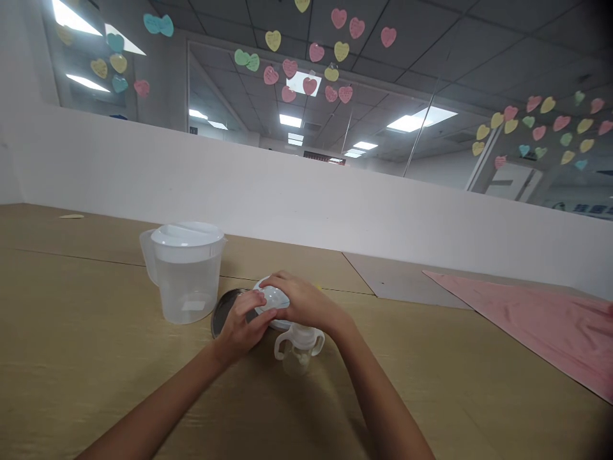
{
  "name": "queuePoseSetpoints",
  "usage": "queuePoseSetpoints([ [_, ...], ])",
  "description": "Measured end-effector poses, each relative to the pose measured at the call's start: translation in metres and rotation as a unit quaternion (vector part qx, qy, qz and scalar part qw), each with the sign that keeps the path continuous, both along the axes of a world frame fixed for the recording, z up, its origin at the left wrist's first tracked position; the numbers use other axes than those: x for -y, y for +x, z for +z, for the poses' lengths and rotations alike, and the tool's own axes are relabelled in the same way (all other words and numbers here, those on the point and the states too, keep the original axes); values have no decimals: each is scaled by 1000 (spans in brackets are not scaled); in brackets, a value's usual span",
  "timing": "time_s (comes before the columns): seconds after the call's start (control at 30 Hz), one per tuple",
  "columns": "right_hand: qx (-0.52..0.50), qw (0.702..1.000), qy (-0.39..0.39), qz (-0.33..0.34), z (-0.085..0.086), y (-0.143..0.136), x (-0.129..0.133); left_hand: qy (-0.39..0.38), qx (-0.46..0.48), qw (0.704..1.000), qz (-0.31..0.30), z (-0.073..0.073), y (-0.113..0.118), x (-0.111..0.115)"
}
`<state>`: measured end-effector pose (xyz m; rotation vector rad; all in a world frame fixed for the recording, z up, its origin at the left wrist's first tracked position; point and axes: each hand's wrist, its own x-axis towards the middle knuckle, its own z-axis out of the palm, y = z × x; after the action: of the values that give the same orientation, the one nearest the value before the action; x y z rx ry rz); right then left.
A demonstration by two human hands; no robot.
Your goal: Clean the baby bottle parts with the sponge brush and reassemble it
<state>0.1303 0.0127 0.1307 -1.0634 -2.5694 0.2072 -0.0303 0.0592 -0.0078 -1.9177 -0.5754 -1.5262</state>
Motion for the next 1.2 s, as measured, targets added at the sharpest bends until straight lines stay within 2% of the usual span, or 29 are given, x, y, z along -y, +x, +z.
queuePoseSetpoints([
  [0.1,-23,999,19,-44,5,2,2,-51,49,997,-4,6,3,7],
  [0.17,-47,994,27,-91,10,8,3,-113,68,991,-31,11,7,15],
  [0.23,-61,991,15,-119,18,17,6,-194,46,977,-78,14,13,23],
  [0.3,-54,992,-21,-116,25,27,8,-268,7,955,-129,12,20,30],
  [0.4,-30,991,-91,-90,33,41,11,-329,-25,927,-179,3,29,34],
  [0.5,-1,988,-139,-66,35,49,10,-362,-40,912,-190,-3,34,34],
  [0.57,19,985,-163,-51,34,52,8,-385,-45,904,-182,-2,35,35],
  [0.77,36,975,-214,-39,27,59,-2,-407,-47,898,-162,7,35,41],
  [1.2,32,962,-270,-10,18,65,-12,-367,-72,914,-156,7,36,39],
])
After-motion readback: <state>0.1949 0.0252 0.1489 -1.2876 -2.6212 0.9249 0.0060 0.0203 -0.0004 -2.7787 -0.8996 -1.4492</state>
